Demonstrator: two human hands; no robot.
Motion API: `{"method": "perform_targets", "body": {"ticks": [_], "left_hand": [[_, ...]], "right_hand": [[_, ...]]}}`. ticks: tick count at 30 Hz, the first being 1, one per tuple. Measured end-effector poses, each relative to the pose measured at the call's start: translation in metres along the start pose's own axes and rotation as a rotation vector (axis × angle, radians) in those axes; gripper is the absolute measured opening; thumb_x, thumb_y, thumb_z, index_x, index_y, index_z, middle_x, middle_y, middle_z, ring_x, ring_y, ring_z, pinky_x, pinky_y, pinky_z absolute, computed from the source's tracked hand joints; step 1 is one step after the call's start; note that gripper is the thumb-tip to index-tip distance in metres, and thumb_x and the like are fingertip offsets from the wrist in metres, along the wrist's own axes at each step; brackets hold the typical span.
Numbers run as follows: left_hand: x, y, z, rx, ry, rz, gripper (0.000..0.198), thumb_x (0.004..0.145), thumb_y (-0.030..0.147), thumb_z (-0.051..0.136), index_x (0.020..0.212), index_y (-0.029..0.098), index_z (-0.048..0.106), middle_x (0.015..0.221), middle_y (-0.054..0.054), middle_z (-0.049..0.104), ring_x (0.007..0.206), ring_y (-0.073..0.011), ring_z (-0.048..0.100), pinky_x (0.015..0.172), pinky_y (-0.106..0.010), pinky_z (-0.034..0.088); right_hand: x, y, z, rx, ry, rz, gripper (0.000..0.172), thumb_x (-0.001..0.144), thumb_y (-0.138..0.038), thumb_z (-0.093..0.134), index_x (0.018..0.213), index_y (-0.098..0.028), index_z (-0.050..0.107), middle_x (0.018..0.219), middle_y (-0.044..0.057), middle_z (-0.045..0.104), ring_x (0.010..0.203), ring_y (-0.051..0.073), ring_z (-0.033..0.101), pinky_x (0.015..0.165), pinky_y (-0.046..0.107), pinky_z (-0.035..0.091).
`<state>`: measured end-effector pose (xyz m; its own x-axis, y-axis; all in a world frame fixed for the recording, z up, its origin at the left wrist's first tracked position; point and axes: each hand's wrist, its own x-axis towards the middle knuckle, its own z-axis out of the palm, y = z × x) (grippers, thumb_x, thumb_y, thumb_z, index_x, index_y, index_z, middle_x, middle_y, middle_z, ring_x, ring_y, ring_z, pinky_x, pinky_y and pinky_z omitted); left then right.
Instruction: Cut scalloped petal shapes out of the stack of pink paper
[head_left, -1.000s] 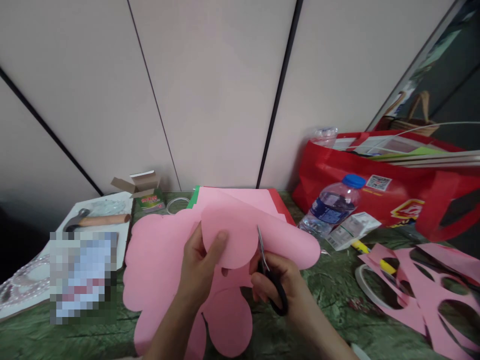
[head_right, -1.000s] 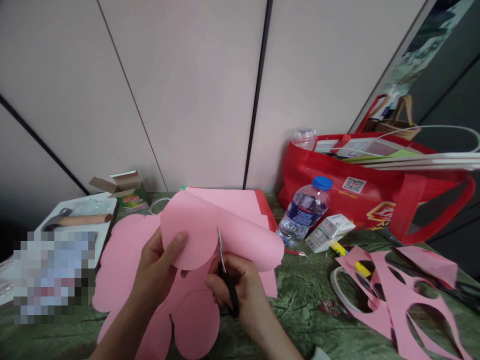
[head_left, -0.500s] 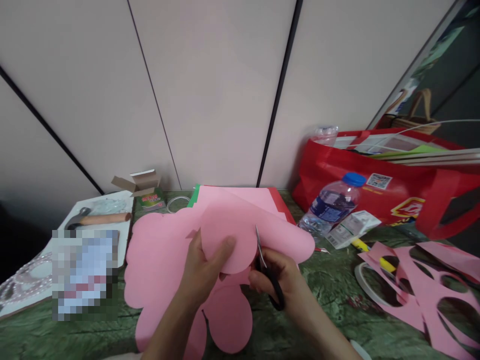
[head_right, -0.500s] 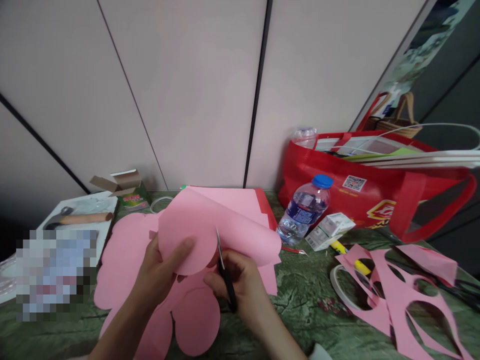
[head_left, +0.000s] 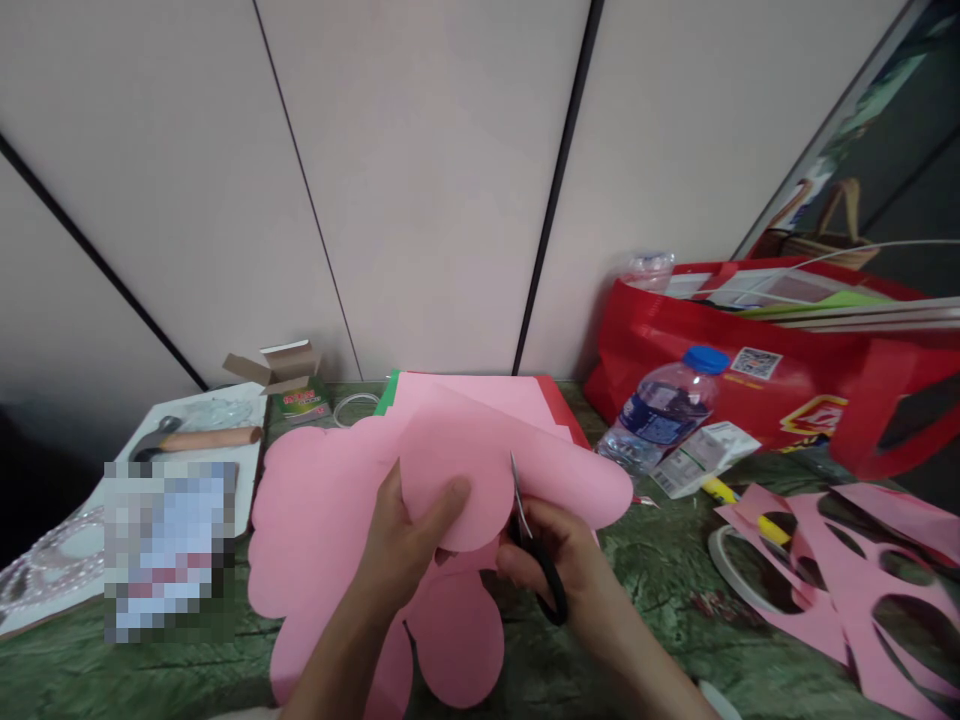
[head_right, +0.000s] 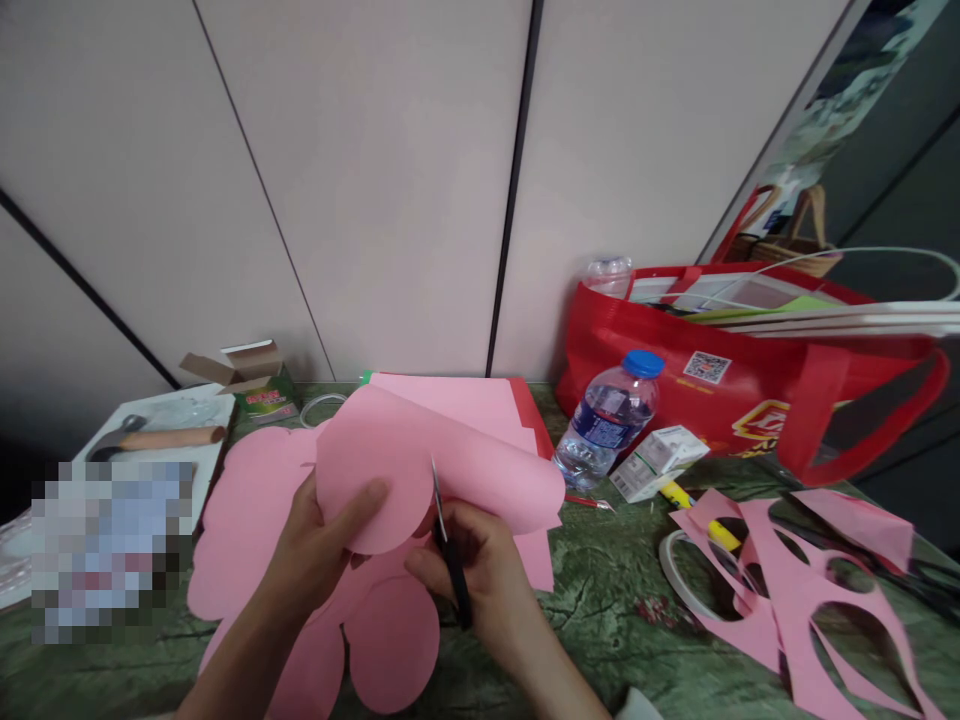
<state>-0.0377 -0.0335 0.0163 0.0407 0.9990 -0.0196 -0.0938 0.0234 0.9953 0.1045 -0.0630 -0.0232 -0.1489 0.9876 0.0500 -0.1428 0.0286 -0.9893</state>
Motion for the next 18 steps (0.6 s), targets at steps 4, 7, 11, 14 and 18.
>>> {"method": "perform_targets", "body": {"ticks": [4, 7, 11, 14, 18], "left_hand": [[-0.0002, -0.0017, -0.0007, -0.006, -0.011, 0.003, 0.032, 0.065, 0.037, 0.069, 0.080, 0.015, 0.052, 0.053, 0.006, 0.050, 0.036, -0.0044, 0.040, 0.028, -0.015, 0.031], [-0.0007, -0.0022, -0.0010, 0.011, -0.005, -0.004, 0.034, 0.064, 0.038, 0.069, 0.082, 0.014, 0.053, 0.055, 0.005, 0.051, 0.036, -0.0046, 0.040, 0.028, -0.016, 0.032], [-0.0003, -0.0026, -0.0006, 0.029, 0.016, -0.006, 0.034, 0.063, 0.038, 0.070, 0.081, 0.015, 0.053, 0.054, 0.005, 0.051, 0.036, -0.0051, 0.040, 0.028, -0.016, 0.032], [0.0009, -0.0033, -0.0005, 0.032, 0.008, 0.004, 0.033, 0.063, 0.038, 0.070, 0.081, 0.015, 0.053, 0.054, 0.005, 0.051, 0.036, -0.0049, 0.040, 0.028, -0.016, 0.032], [0.0020, -0.0041, -0.0008, 0.033, 0.012, 0.014, 0.032, 0.064, 0.038, 0.070, 0.080, 0.015, 0.053, 0.054, 0.005, 0.051, 0.036, -0.0051, 0.040, 0.028, -0.016, 0.032]], "right_hand": [[0.0001, -0.0006, -0.0003, 0.009, -0.008, -0.021, 0.029, 0.066, -0.040, 0.070, 0.070, -0.017, 0.054, 0.054, -0.005, 0.044, 0.049, 0.010, 0.036, 0.044, 0.022, 0.028], [0.0003, -0.0031, 0.0001, -0.001, 0.003, -0.005, 0.030, 0.065, -0.041, 0.071, 0.066, -0.018, 0.052, 0.054, -0.005, 0.044, 0.049, 0.010, 0.037, 0.044, 0.022, 0.029], [0.0001, -0.0059, 0.0006, -0.037, 0.021, -0.004, 0.031, 0.064, -0.042, 0.071, 0.064, -0.018, 0.052, 0.054, -0.005, 0.043, 0.049, 0.010, 0.036, 0.044, 0.022, 0.029], [-0.0004, -0.0057, 0.0005, -0.050, 0.015, -0.009, 0.030, 0.066, -0.042, 0.069, 0.064, -0.018, 0.052, 0.054, -0.005, 0.042, 0.050, 0.010, 0.036, 0.045, 0.022, 0.029], [-0.0007, -0.0021, -0.0002, -0.067, 0.018, 0.007, 0.031, 0.066, -0.043, 0.069, 0.064, -0.018, 0.051, 0.056, -0.004, 0.045, 0.051, 0.011, 0.037, 0.046, 0.023, 0.030]]}}
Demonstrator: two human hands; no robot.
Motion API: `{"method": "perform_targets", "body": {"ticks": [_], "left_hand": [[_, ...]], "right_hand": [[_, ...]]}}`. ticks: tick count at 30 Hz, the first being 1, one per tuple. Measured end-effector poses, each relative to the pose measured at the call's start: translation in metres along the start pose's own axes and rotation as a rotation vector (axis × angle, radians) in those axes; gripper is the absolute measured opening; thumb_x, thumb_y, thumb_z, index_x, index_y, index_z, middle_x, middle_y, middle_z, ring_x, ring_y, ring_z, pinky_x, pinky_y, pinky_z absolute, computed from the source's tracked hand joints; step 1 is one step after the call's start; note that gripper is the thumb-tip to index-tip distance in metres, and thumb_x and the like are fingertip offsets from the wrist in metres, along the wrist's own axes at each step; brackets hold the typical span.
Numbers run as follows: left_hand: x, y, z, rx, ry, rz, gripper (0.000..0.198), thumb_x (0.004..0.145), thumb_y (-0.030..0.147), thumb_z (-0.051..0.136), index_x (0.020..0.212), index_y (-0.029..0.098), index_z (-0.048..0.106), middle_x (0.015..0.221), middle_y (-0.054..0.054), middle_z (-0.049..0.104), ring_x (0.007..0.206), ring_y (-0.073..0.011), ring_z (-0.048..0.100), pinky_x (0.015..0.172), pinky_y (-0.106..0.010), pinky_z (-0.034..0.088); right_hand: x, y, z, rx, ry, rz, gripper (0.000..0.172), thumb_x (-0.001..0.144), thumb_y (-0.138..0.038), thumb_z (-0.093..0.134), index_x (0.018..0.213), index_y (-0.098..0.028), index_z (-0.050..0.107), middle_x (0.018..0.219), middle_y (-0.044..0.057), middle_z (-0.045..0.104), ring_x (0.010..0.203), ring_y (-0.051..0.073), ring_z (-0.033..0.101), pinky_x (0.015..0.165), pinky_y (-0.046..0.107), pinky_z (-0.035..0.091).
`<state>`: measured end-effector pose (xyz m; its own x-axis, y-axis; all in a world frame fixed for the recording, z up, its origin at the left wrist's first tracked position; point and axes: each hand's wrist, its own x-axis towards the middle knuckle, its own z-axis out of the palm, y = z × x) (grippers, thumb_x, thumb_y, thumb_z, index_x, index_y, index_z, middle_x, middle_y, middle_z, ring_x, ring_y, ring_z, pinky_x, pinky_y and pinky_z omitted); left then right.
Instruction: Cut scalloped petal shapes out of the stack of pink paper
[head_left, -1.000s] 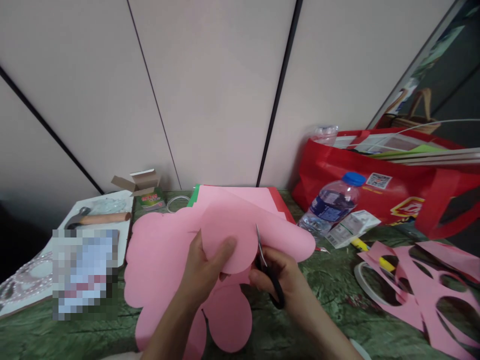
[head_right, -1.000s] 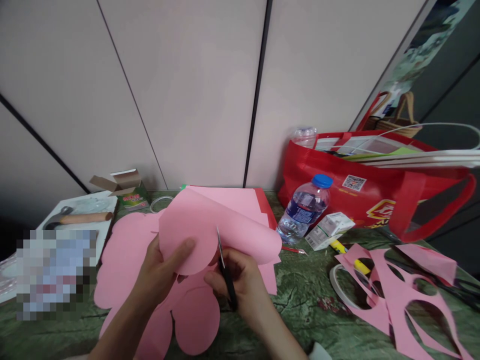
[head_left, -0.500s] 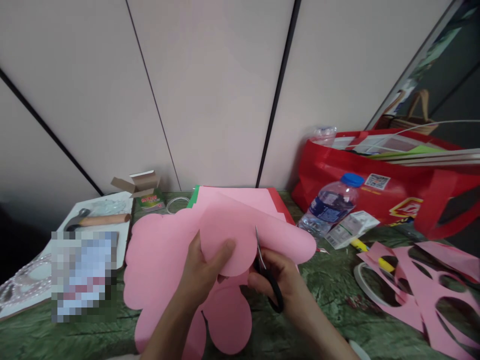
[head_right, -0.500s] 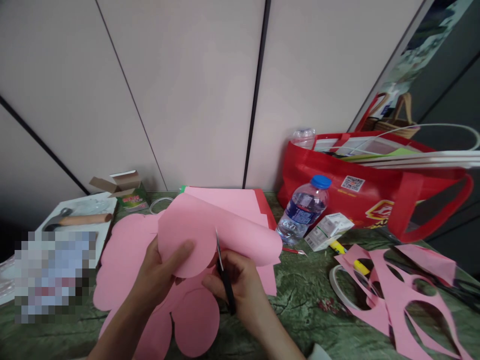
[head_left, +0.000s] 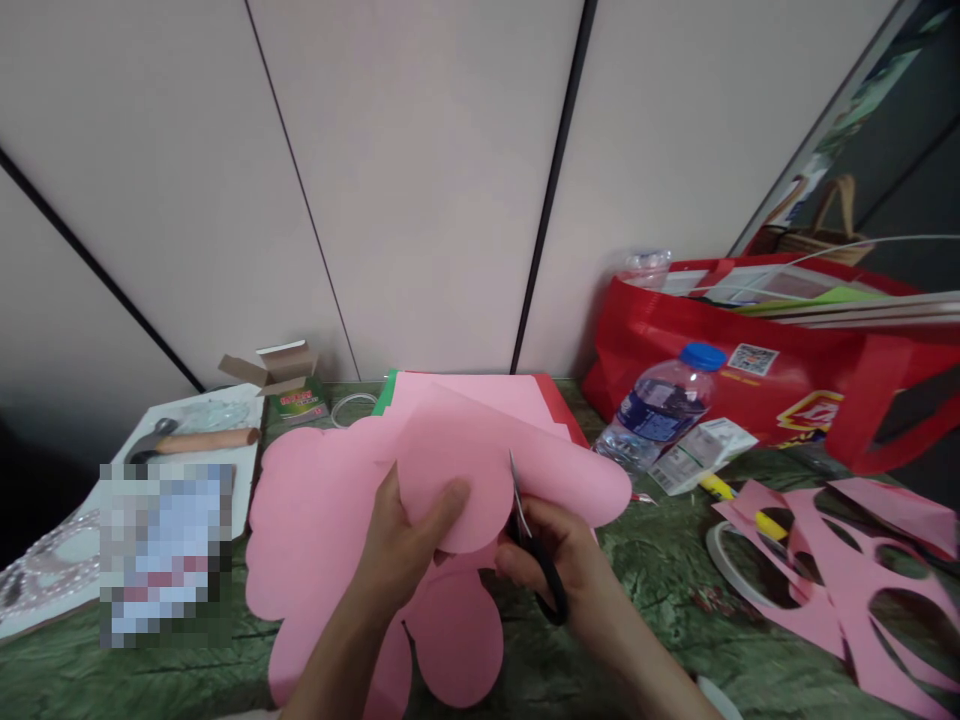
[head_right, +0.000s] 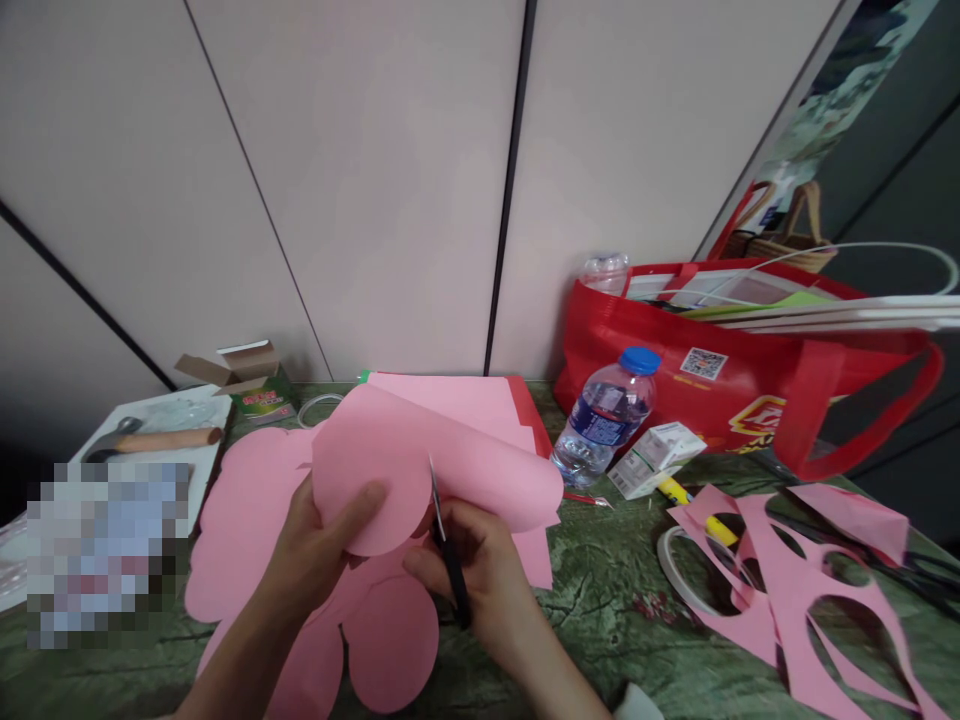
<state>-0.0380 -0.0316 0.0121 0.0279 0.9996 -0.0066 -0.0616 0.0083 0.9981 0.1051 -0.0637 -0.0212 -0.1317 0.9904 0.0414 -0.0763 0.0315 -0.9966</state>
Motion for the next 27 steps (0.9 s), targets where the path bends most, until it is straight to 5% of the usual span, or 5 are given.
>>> {"method": "perform_targets", "body": {"ticks": [27], "left_hand": [[0.0003, 0.0012, -0.0048, -0.025, 0.026, -0.051, 0.036, 0.061, 0.039, 0.072, 0.084, 0.016, 0.056, 0.062, 0.002, 0.054, 0.042, -0.0077, 0.045, 0.029, -0.016, 0.030]], "right_hand": [[-0.0013, -0.0076, 0.0019, 0.004, -0.007, 0.035, 0.035, 0.066, -0.048, 0.068, 0.062, -0.017, 0.053, 0.049, -0.004, 0.048, 0.044, 0.009, 0.037, 0.042, 0.022, 0.029]]}}
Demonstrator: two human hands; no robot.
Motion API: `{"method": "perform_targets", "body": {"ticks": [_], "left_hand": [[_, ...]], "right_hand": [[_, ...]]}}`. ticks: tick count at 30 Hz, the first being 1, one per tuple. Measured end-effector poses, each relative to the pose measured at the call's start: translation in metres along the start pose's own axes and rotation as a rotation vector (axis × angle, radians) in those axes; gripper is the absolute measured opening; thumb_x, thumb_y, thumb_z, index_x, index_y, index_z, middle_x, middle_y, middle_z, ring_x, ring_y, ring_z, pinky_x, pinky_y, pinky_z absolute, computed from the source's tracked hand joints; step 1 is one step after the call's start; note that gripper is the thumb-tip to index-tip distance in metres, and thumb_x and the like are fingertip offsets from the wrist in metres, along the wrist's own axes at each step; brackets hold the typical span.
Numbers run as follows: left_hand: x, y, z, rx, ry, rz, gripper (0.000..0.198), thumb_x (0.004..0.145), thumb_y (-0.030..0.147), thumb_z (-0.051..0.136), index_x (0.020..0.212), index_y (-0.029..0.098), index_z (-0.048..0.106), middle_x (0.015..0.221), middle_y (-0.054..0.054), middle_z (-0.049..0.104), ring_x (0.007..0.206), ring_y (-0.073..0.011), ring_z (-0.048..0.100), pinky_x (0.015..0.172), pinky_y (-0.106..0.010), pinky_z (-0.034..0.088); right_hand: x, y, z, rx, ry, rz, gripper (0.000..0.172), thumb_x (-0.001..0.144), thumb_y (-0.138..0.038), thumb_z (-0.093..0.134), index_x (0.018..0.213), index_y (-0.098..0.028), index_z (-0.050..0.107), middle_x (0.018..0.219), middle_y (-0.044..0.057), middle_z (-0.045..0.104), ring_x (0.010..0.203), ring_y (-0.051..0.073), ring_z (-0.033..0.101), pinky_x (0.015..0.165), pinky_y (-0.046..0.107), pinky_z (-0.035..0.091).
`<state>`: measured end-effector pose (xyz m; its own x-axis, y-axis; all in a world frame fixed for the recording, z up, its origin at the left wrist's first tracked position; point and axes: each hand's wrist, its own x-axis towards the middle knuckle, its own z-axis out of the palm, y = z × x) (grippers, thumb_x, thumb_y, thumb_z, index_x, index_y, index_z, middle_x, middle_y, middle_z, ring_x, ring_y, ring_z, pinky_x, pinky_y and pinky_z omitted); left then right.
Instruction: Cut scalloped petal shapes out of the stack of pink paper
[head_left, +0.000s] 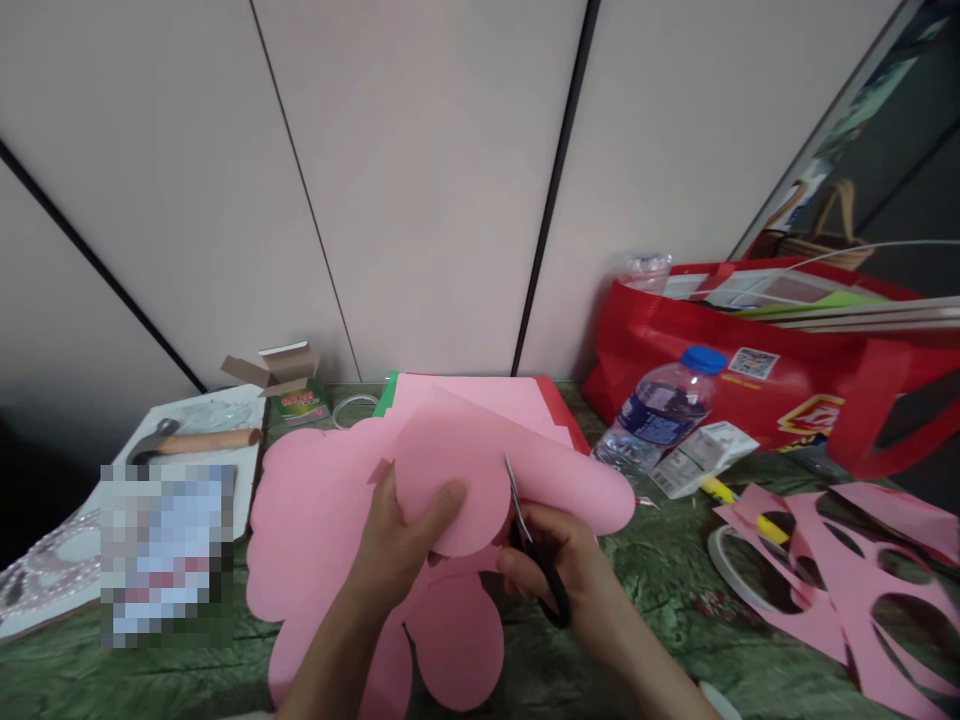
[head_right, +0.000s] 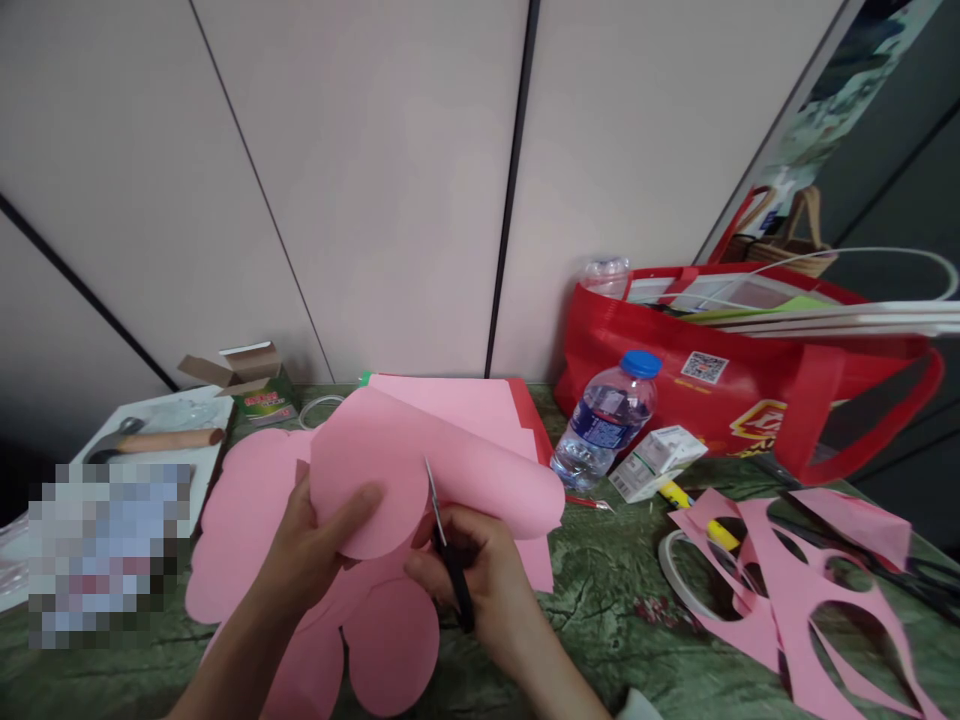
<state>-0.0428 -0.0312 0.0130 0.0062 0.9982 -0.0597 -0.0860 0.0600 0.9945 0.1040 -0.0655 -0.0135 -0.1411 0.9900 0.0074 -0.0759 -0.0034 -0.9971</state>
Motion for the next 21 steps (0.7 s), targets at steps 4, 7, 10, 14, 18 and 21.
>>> {"method": "perform_targets", "body": {"ticks": [4, 7, 10, 14, 18, 21], "left_hand": [[0.0005, 0.0016, -0.0019, 0.010, -0.053, -0.004, 0.033, 0.062, 0.039, 0.071, 0.080, 0.015, 0.055, 0.057, 0.003, 0.053, 0.039, -0.0061, 0.041, 0.030, -0.016, 0.030], [0.0006, 0.0023, -0.0038, 0.011, -0.059, 0.017, 0.033, 0.062, 0.038, 0.071, 0.081, 0.015, 0.055, 0.056, 0.004, 0.051, 0.039, -0.0053, 0.039, 0.029, -0.015, 0.030], [0.0003, 0.0016, -0.0053, 0.009, -0.066, 0.016, 0.034, 0.063, 0.039, 0.070, 0.081, 0.016, 0.054, 0.056, 0.004, 0.050, 0.040, -0.0055, 0.040, 0.030, -0.015, 0.030], [0.0001, 0.0011, -0.0057, 0.031, -0.090, -0.008, 0.034, 0.064, 0.038, 0.070, 0.084, 0.015, 0.055, 0.056, 0.004, 0.050, 0.039, -0.0050, 0.039, 0.030, -0.015, 0.030], [0.0006, 0.0019, -0.0050, 0.046, -0.160, -0.015, 0.036, 0.065, 0.038, 0.069, 0.087, 0.013, 0.056, 0.057, 0.003, 0.050, 0.039, -0.0047, 0.038, 0.030, -0.015, 0.030], [0.0007, 0.0022, -0.0053, 0.065, -0.164, -0.017, 0.036, 0.066, 0.039, 0.068, 0.089, 0.014, 0.056, 0.057, 0.003, 0.050, 0.039, -0.0050, 0.038, 0.030, -0.015, 0.031]], "right_hand": [[-0.0003, 0.0006, 0.0015, 0.006, -0.006, -0.007, 0.033, 0.067, -0.047, 0.068, 0.062, -0.017, 0.053, 0.048, -0.005, 0.047, 0.044, 0.009, 0.038, 0.042, 0.022, 0.029], [-0.0005, 0.0019, 0.0018, 0.011, -0.007, 0.000, 0.033, 0.066, -0.047, 0.068, 0.061, -0.018, 0.053, 0.047, -0.005, 0.046, 0.043, 0.009, 0.038, 0.041, 0.022, 0.028], [0.0000, 0.0043, 0.0003, 0.011, -0.019, -0.001, 0.032, 0.068, -0.045, 0.068, 0.061, -0.017, 0.052, 0.046, -0.006, 0.044, 0.042, 0.008, 0.037, 0.041, 0.022, 0.029], [0.0010, 0.0064, -0.0036, 0.019, 0.000, -0.016, 0.030, 0.065, -0.040, 0.071, 0.063, -0.017, 0.053, 0.050, -0.005, 0.047, 0.044, 0.009, 0.041, 0.042, 0.021, 0.033], [0.0014, 0.0058, -0.0067, 0.017, 0.013, -0.037, 0.030, 0.063, -0.038, 0.075, 0.065, -0.017, 0.053, 0.055, -0.005, 0.050, 0.049, 0.010, 0.046, 0.044, 0.021, 0.036], [0.0017, 0.0061, -0.0076, -0.015, 0.007, -0.053, 0.029, 0.065, -0.038, 0.073, 0.066, -0.017, 0.054, 0.056, -0.004, 0.049, 0.050, 0.010, 0.043, 0.044, 0.022, 0.035]]}}
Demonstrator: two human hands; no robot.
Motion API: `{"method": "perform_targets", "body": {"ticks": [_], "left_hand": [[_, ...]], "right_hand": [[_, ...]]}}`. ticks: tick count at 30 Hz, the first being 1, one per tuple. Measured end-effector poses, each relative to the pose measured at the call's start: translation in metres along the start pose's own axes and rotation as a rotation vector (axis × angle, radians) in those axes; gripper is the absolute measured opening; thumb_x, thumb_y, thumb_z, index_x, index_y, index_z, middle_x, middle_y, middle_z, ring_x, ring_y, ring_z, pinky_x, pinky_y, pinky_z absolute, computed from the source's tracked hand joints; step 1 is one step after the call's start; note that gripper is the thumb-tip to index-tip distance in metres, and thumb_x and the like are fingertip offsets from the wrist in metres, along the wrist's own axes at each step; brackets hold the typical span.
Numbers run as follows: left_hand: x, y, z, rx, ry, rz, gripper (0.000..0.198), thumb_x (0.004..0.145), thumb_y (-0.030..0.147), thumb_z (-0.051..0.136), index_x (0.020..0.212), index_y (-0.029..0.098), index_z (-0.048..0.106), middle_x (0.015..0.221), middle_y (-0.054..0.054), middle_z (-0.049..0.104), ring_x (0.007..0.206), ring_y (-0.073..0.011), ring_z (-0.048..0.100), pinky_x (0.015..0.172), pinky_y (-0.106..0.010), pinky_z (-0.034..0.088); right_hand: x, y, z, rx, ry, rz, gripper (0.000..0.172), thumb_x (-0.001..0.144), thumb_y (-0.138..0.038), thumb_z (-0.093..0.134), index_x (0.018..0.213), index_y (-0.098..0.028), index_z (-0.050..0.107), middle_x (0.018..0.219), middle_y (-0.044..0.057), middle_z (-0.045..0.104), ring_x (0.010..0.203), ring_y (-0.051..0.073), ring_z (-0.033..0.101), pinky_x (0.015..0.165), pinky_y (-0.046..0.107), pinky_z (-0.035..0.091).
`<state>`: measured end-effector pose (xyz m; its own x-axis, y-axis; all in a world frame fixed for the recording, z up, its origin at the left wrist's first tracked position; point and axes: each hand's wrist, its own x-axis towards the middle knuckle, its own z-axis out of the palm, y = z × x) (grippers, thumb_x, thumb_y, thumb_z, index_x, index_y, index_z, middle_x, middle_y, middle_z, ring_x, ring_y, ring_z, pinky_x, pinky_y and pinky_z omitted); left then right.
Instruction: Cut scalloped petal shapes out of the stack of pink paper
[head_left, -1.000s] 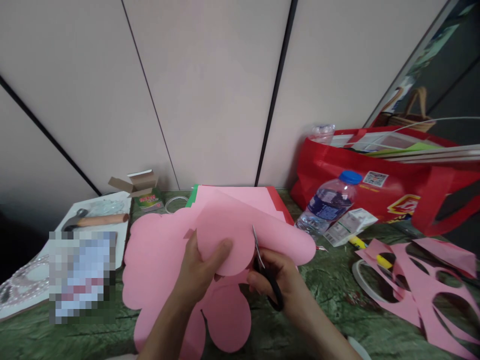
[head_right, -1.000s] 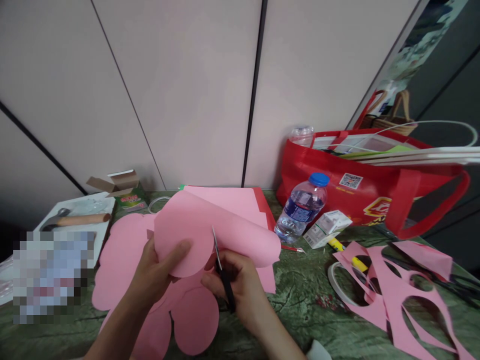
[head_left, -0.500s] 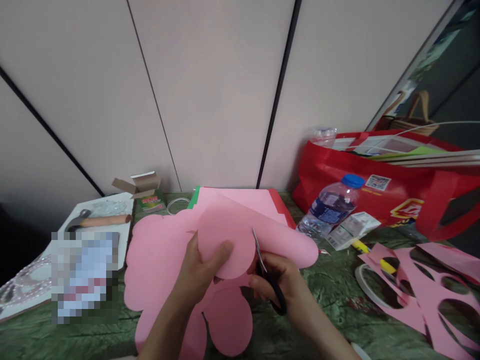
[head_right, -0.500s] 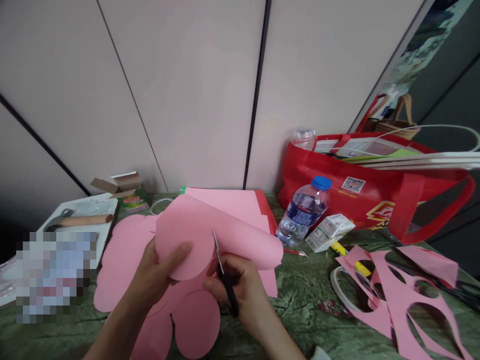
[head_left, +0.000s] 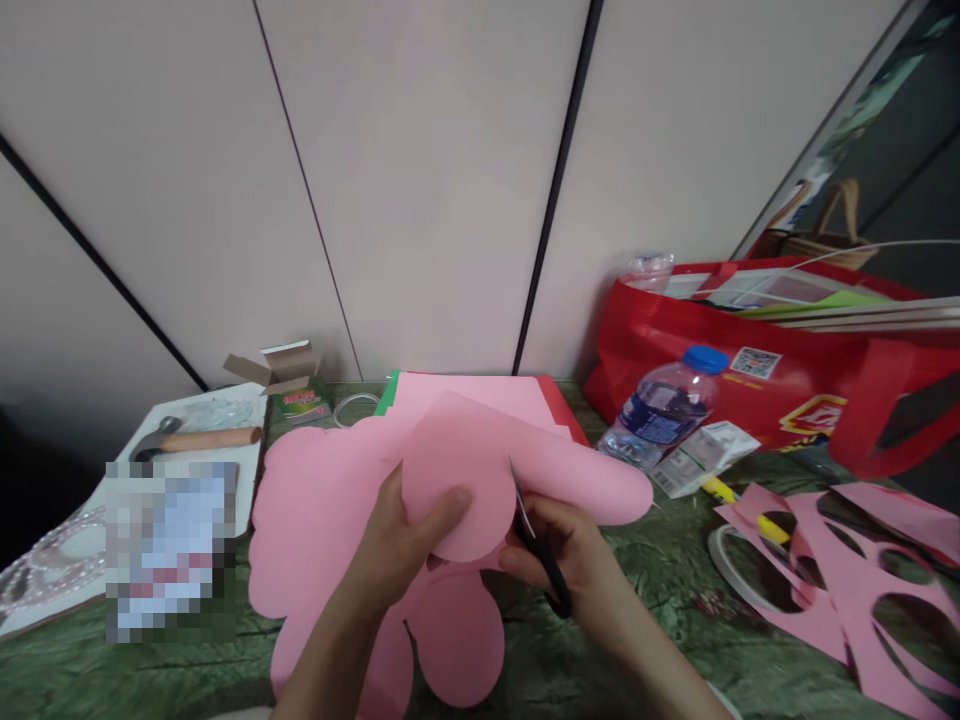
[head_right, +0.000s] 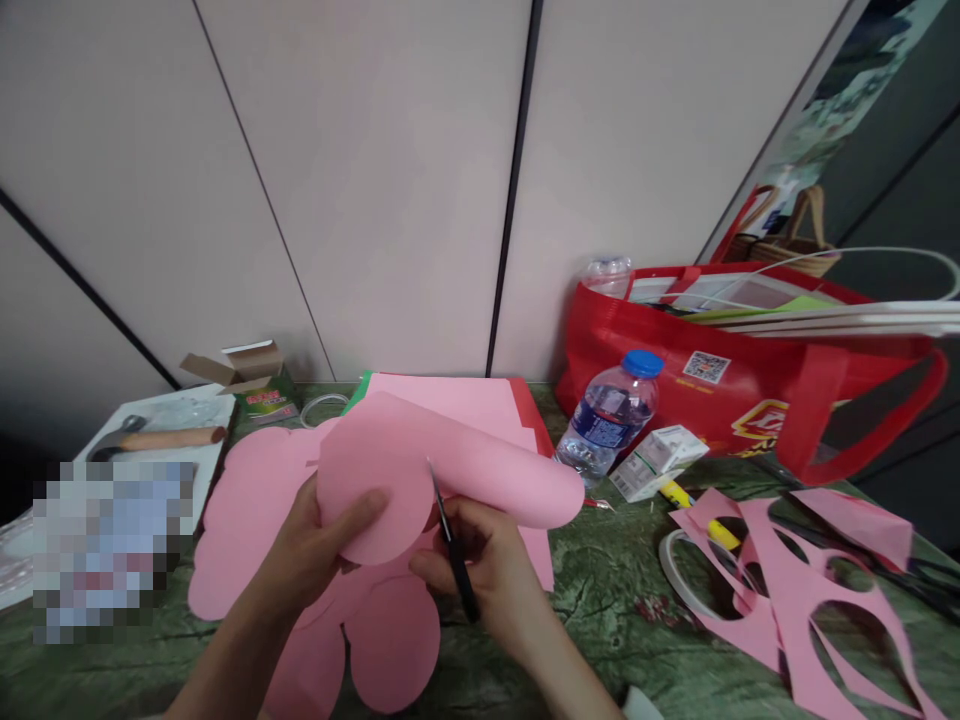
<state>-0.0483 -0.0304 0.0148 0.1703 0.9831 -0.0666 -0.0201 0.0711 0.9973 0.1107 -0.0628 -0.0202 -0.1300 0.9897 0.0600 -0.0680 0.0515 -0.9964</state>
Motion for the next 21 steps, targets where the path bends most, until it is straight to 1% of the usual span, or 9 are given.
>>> {"method": "perform_targets", "body": {"ticks": [4, 10, 16, 21], "left_hand": [[-0.0002, 0.0003, -0.0005, 0.014, 0.014, 0.005, 0.035, 0.066, 0.039, 0.069, 0.088, 0.014, 0.057, 0.059, 0.003, 0.051, 0.040, -0.0053, 0.039, 0.029, -0.015, 0.031], [0.0011, -0.0005, -0.0010, 0.012, 0.000, 0.009, 0.036, 0.066, 0.039, 0.068, 0.088, 0.014, 0.055, 0.060, 0.002, 0.051, 0.040, -0.0049, 0.039, 0.029, -0.015, 0.030], [0.0002, 0.0011, -0.0008, 0.016, 0.001, 0.003, 0.037, 0.065, 0.040, 0.068, 0.087, 0.014, 0.055, 0.060, 0.002, 0.051, 0.041, -0.0051, 0.038, 0.029, -0.015, 0.030], [-0.0022, 0.0038, 0.0000, 0.029, 0.036, -0.005, 0.037, 0.064, 0.040, 0.069, 0.087, 0.014, 0.056, 0.056, 0.004, 0.048, 0.041, -0.0057, 0.038, 0.030, -0.015, 0.029]], "right_hand": [[0.0006, 0.0020, 0.0000, -0.011, -0.012, -0.017, 0.028, 0.067, -0.038, 0.071, 0.067, -0.016, 0.054, 0.055, -0.004, 0.048, 0.049, 0.010, 0.041, 0.044, 0.022, 0.032], [0.0008, 0.0010, 0.0021, -0.014, 0.003, -0.032, 0.031, 0.066, -0.042, 0.071, 0.065, -0.017, 0.053, 0.055, -0.004, 0.048, 0.049, 0.010, 0.041, 0.044, 0.023, 0.032], [0.0002, -0.0010, 0.0028, -0.015, -0.005, -0.027, 0.031, 0.067, -0.042, 0.070, 0.063, -0.017, 0.051, 0.054, -0.004, 0.049, 0.048, 0.010, 0.044, 0.044, 0.022, 0.035], [-0.0003, -0.0006, 0.0029, -0.010, -0.015, -0.012, 0.032, 0.067, -0.043, 0.070, 0.062, -0.017, 0.050, 0.054, -0.003, 0.050, 0.049, 0.011, 0.044, 0.044, 0.022, 0.036]]}}
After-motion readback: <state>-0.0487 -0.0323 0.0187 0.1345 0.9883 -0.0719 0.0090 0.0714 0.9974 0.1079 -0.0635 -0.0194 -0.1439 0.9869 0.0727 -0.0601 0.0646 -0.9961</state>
